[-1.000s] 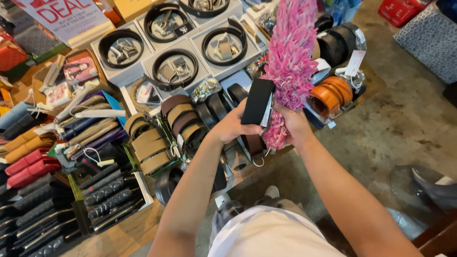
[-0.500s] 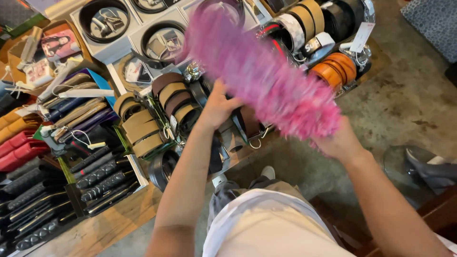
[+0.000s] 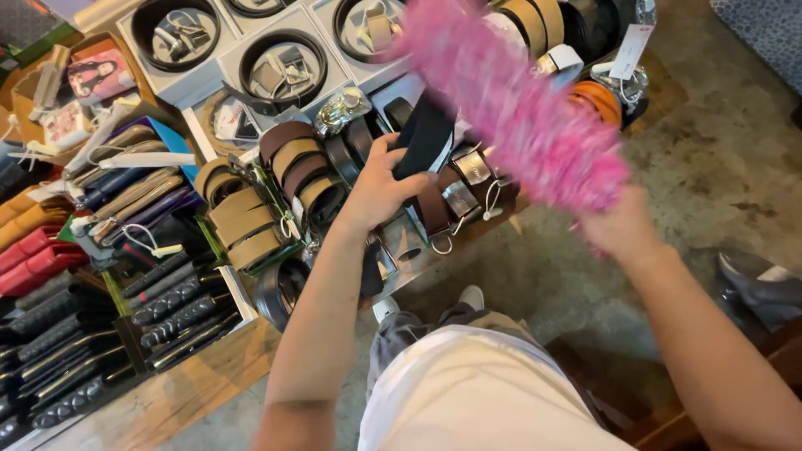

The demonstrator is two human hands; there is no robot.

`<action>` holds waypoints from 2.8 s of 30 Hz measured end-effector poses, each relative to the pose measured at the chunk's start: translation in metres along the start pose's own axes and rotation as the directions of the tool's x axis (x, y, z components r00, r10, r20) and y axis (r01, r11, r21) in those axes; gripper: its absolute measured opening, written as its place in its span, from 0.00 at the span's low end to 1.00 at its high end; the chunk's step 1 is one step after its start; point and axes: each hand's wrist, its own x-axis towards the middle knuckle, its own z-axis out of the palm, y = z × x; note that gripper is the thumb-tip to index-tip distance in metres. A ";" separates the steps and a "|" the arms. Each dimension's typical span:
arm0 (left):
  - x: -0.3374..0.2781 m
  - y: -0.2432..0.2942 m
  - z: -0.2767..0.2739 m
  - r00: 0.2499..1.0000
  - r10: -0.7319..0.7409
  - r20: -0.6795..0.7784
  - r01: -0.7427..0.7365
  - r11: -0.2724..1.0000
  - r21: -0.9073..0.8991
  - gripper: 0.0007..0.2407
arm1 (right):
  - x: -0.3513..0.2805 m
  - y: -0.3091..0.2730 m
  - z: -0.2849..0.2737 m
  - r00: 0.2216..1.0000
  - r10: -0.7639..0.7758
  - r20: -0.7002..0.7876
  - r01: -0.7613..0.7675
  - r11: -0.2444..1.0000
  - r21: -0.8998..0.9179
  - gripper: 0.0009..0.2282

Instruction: Dusting belts and wallets displayed on a retail table using a handheld duster.

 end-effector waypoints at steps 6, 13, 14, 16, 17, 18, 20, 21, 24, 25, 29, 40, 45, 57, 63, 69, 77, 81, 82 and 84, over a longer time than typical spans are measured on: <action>0.000 -0.025 -0.004 1.000 0.005 -0.030 -0.005 1.000 0.020 0.17 | -0.009 -0.006 -0.009 0.534 -0.819 -0.208 0.801 0.569 -0.184 0.16; 0.003 -0.012 -0.004 1.000 -0.011 -0.029 0.014 0.993 0.121 0.15 | 0.019 0.053 -0.009 0.802 -0.512 -0.308 0.514 0.854 -0.081 0.11; 0.003 -0.034 -0.006 0.999 0.047 -0.010 -0.046 0.996 0.075 0.16 | 0.012 0.049 -0.006 0.865 -0.455 -0.214 0.454 0.889 -0.055 0.14; 0.003 -0.043 -0.006 0.994 0.106 0.009 -0.106 0.994 0.030 0.17 | 0.003 0.042 0.000 0.913 -0.391 -0.118 0.389 0.920 -0.033 0.18; 0.004 -0.030 -0.005 0.997 0.078 0.008 -0.077 0.996 -0.054 0.16 | 0.002 0.039 0.003 0.937 -0.346 -0.054 0.346 0.938 -0.023 0.20; 0.003 -0.018 -0.001 0.999 0.048 0.011 -0.046 0.989 -0.142 0.16 | -0.002 0.038 0.004 0.955 -0.298 0.013 0.298 0.954 -0.018 0.23; 0.002 -0.012 0.005 0.999 -0.042 -0.011 0.038 0.964 -0.261 0.16 | 0.009 0.044 0.013 0.998 -0.044 -0.040 0.054 0.957 0.286 0.18; 0.002 -0.009 0.005 0.991 -0.133 -0.025 0.114 0.919 -0.378 0.15 | 0.016 0.046 0.019 0.978 0.210 -0.004 -0.171 0.807 0.565 0.14; 0.011 0.002 0.017 0.967 -0.256 0.002 0.164 0.615 -0.771 0.20 | 0.014 0.060 0.032 0.833 -0.436 -0.340 0.551 0.707 0.444 0.19; 0.015 0.002 0.019 0.967 -0.256 0.000 0.163 0.616 -0.771 0.20 | 0.008 0.064 0.047 0.833 -0.437 -0.339 0.551 0.706 0.445 0.19; 0.030 0.009 0.030 0.964 -0.252 -0.089 0.026 0.420 -0.907 0.24 | -0.012 0.053 0.090 0.891 -0.408 -0.199 0.360 0.370 0.857 0.18; 0.032 0.017 0.035 0.964 -0.256 -0.078 -0.030 0.186 -0.982 0.29 | 0.008 0.096 0.151 0.971 -0.204 -0.124 0.219 0.562 0.798 0.12; 0.036 0.004 0.040 0.973 -0.170 -0.157 -0.100 0.301 -0.948 0.24 | -0.020 0.021 0.122 0.850 -0.476 -0.227 0.452 0.436 0.778 0.19; 0.014 -0.005 -0.002 0.998 0.042 -0.056 -0.070 0.500 -0.863 0.28 | 0.006 0.085 0.103 0.553 -0.771 -0.315 0.720 0.633 -0.285 0.13; 0.038 0.008 -0.054 0.996 -0.028 0.081 0.070 0.809 -0.583 0.30 | 0.006 0.073 0.101 0.850 -0.436 -0.296 0.526 0.735 0.428 0.12; 0.091 0.058 -0.087 0.924 -0.367 -0.108 0.373 0.927 0.036 0.27 | -0.005 0.071 0.089 0.987 0.141 -0.078 -0.035 0.658 0.752 0.14; 0.207 -0.057 -0.105 0.950 -0.312 0.017 0.240 0.762 0.601 0.38 | -0.014 0.075 0.091 0.984 0.059 -0.166 0.095 0.613 0.784 0.19; 0.239 -0.083 -0.099 0.913 -0.406 0.030 0.240 0.596 0.766 0.43 | -0.016 0.092 0.096 0.973 0.163 -0.162 0.013 0.663 0.749 0.21; 0.247 -0.090 -0.096 0.912 -0.407 0.045 0.231 0.603 0.764 0.43 | -0.015 0.097 0.097 0.970 0.177 -0.168 0.008 0.666 0.746 0.21; 0.257 -0.106 -0.092 0.883 -0.467 0.040 0.282 0.598 0.750 0.43 | -0.016 0.108 0.100 0.964 0.186 -0.191 0.011 0.689 0.724 0.22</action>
